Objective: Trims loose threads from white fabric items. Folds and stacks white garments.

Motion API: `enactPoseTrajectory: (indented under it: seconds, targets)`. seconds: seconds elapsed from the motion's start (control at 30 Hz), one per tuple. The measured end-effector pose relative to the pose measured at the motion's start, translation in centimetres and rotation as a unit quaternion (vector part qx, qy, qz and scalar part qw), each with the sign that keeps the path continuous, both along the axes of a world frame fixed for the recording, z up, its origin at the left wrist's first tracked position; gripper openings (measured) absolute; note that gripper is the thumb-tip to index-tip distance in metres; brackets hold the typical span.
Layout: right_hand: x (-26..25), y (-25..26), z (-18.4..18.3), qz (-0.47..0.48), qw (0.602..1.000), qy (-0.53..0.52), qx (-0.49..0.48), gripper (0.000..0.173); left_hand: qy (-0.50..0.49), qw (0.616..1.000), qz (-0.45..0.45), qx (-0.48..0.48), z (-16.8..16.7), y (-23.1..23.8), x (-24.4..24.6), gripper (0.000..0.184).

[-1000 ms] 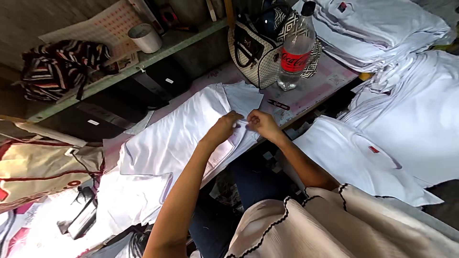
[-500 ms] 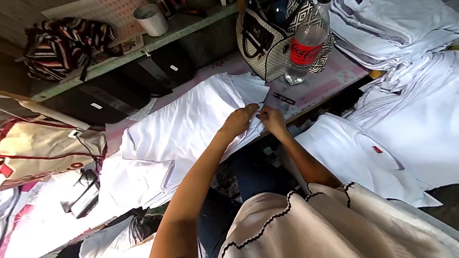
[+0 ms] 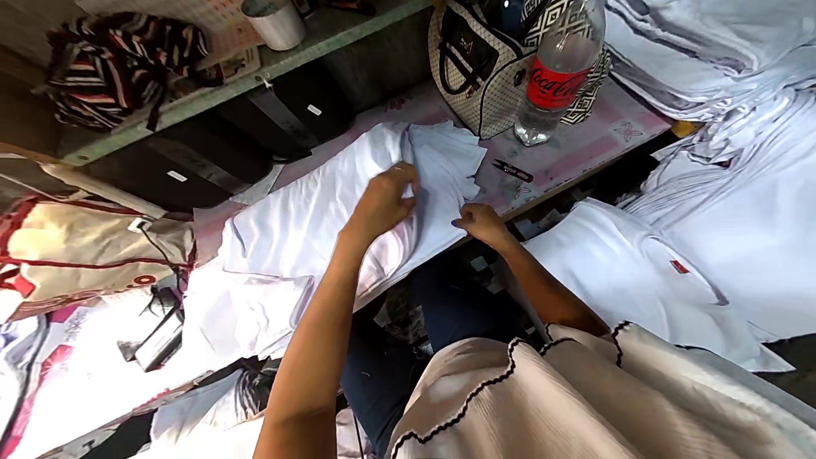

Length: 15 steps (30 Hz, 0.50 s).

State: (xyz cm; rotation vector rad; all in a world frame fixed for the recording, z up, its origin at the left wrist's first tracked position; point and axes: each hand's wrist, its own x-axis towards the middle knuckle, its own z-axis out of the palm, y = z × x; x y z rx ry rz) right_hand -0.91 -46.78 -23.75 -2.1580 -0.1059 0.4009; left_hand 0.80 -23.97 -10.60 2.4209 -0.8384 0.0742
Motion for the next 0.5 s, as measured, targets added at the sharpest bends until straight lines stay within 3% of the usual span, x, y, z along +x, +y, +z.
enactPoseTrajectory:
  seconds: [0.1, 0.17, 0.27, 0.33, 0.4, 0.5]
  targets:
    - [-1.4, 0.4, 2.4, -0.021, 0.994, -0.028, 0.107, 0.025, 0.084, 0.991, -0.064, 0.081, -3.6, -3.7, 0.1, 0.062]
    - [-2.1, 1.3, 4.1, -0.026, 0.991, -0.033, 0.127, 0.022, 0.133, 0.980, -0.084, 0.119, -5.0, -4.8, 0.7, 0.079]
    - [-1.6, 0.8, 4.4, -0.040, 0.985, -0.093, 0.137, 0.018, 0.152, 0.980, -0.101, 0.079, -3.3, -2.4, 1.9, 0.055]
    - [-0.4, -0.8, 3.1, -0.065, 0.990, -0.117, 0.043, 0.024, 0.109, 0.989, -0.082, 0.048, -1.1, 0.7, 1.7, 0.036]
    - [0.7, -1.8, 1.1, -0.048, 0.995, -0.061, -0.062, 0.038, 0.071, 0.996, -0.037, 0.026, 0.9, 3.4, 1.0, 0.031]
    - [0.9, -1.2, 0.8, -0.028, 0.993, -0.017, -0.117, 0.034, 0.044, 0.998, 0.032, 0.036, 2.5, 4.2, -0.1, 0.031]
